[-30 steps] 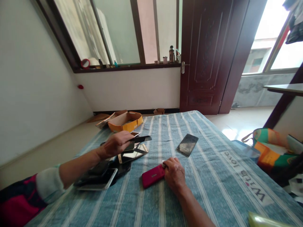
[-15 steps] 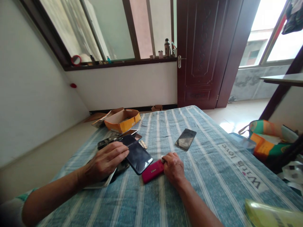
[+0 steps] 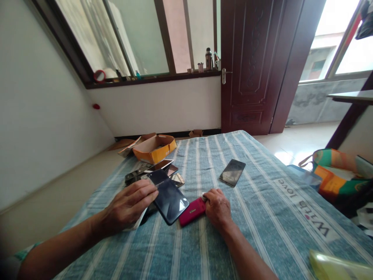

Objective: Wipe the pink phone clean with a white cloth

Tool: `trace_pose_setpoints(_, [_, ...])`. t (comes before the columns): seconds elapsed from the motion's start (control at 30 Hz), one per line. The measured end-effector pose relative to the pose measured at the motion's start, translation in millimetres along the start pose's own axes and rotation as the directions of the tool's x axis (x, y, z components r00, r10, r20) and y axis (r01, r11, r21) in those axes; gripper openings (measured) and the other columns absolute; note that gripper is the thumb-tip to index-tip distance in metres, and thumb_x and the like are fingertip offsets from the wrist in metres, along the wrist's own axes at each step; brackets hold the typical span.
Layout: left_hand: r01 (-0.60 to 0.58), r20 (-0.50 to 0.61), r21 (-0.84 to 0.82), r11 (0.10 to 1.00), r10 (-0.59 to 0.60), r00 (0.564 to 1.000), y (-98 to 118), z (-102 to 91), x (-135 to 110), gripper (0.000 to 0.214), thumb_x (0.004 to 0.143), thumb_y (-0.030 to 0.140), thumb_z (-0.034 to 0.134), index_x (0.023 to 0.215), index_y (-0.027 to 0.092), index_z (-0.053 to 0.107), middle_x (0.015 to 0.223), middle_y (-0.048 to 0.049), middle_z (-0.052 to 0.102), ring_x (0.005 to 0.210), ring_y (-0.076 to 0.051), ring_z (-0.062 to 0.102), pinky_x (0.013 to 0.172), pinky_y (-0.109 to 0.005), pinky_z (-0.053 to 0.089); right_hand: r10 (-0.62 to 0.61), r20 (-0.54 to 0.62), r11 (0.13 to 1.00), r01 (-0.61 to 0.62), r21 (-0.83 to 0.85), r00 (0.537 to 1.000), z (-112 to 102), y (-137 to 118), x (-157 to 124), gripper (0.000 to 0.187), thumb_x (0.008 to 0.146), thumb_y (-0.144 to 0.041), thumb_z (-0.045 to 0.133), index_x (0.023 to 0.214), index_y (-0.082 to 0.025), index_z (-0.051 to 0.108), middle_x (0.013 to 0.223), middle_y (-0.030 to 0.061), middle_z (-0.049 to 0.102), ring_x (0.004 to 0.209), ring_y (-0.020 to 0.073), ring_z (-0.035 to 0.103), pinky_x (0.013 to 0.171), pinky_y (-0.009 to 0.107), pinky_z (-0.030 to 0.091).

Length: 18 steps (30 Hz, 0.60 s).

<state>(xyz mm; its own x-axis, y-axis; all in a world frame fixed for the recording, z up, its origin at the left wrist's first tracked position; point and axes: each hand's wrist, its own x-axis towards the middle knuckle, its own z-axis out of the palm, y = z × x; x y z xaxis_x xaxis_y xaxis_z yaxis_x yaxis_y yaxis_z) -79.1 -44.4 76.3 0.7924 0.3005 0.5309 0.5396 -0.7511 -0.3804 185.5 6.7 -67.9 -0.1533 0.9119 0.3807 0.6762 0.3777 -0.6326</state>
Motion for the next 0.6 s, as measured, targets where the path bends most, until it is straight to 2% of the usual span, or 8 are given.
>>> trace_pose_setpoints(0.17, [0.046,0.000,-0.063,0.997,-0.046,0.999,-3.2,0.7,-2.6,0.025,0.090,0.006,0.049,0.109,0.014,0.063,0.103,-0.0112,0.067,0.103,-0.023,0.059,0.094,-0.040,0.052,-0.022,-0.013,1.000,0.022,-0.015,1.000,2.2,2.5,-0.5,0.032,0.077,-0.002,0.049,0.076,-0.023,0.072,0.081,0.0010,0.067,0.084,0.0168,0.054,0.073,0.024,0.037])
trace_pose_setpoints(0.23, [0.148,0.018,-0.136,0.980,-0.147,0.989,-10.0,3.0,-0.9,0.023,0.089,0.009,0.050,0.104,0.016,0.065,0.101,-0.0100,0.068,0.099,-0.021,0.061,0.090,-0.036,0.052,-0.030,-0.014,0.999,0.029,-0.016,0.999,2.7,3.4,-0.7,0.031,0.077,-0.002,0.049,0.077,-0.023,0.072,0.081,0.0011,0.067,0.083,0.0168,0.054,0.074,0.024,0.038])
trace_pose_setpoints(0.3, [0.332,0.105,-0.239,0.913,-0.315,0.943,-21.0,5.8,3.0,0.017,0.089,0.016,0.052,0.096,0.017,0.068,0.096,-0.0077,0.069,0.092,-0.019,0.063,0.084,-0.032,0.053,-0.036,-0.012,0.999,0.036,-0.015,0.999,2.9,4.6,-1.1,0.032,0.076,-0.002,0.049,0.078,-0.023,0.073,0.082,0.0013,0.067,0.084,0.0170,0.054,0.074,0.025,0.038])
trace_pose_setpoints(0.33, [0.447,0.185,-0.300,0.843,-0.409,0.894,-27.9,7.0,5.5,0.016,0.087,0.020,0.054,0.091,0.018,0.069,0.091,-0.0062,0.070,0.088,-0.018,0.064,0.080,-0.030,0.053,-0.039,-0.011,0.999,0.039,-0.015,0.999,3.1,5.3,-1.2,0.032,0.076,-0.002,0.049,0.078,-0.023,0.073,0.082,0.0014,0.067,0.084,0.0172,0.054,0.075,0.025,0.038])
trace_pose_setpoints(0.37, [0.583,0.299,-0.352,0.733,-0.502,0.812,-35.5,8.1,8.1,0.015,0.084,0.024,0.056,0.088,0.017,0.069,0.086,-0.0048,0.070,0.083,-0.018,0.065,0.076,-0.029,0.053,-0.041,-0.009,0.999,0.041,-0.016,0.999,3.3,6.1,-1.4,0.032,0.076,-0.003,0.049,0.079,-0.023,0.073,0.083,0.0015,0.067,0.085,0.0173,0.054,0.075,0.025,0.039])
trace_pose_setpoints(0.43, [0.810,0.532,-0.410,0.419,-0.612,0.586,-51.9,10.1,12.6,0.018,0.076,0.029,0.061,0.085,0.016,0.070,0.079,-0.0028,0.071,0.073,-0.018,0.065,0.066,-0.027,0.053,-0.043,-0.004,0.999,0.043,-0.017,0.999,3.9,7.6,-1.5,0.032,0.076,-0.003,0.049,0.080,-0.023,0.074,0.084,0.0017,0.068,0.085,0.0176,0.054,0.075,0.025,0.039])
trace_pose_setpoints(0.5, [0.911,0.681,-0.389,0.136,-0.624,0.383,-68.6,12.2,14.6,0.024,0.067,0.030,0.066,0.085,0.014,0.070,0.076,-0.0022,0.071,0.069,-0.018,0.065,0.063,-0.027,0.052,-0.046,-0.002,0.999,0.046,-0.020,0.999,4.8,8.9,-1.7,0.033,0.075,-0.003,0.049,0.082,-0.023,0.074,0.086,0.0017,0.068,0.085,0.0178,0.055,0.075,0.026,0.040])
trace_pose_setpoints(0.6, [0.956,0.758,-0.293,-0.026,-0.615,0.216,-91.7,17.4,11.9,0.029,0.059,0.030,0.069,0.082,0.014,0.072,0.072,-0.0025,0.072,0.065,-0.018,0.063,0.061,-0.027,0.050,-0.051,-0.001,0.998,0.051,-0.031,0.999,5.9,9.9,-1.9,0.033,0.076,-0.004,0.048,0.084,-0.023,0.074,0.087,0.0017,0.069,0.086,0.0180,0.055,0.075,0.026,0.040])
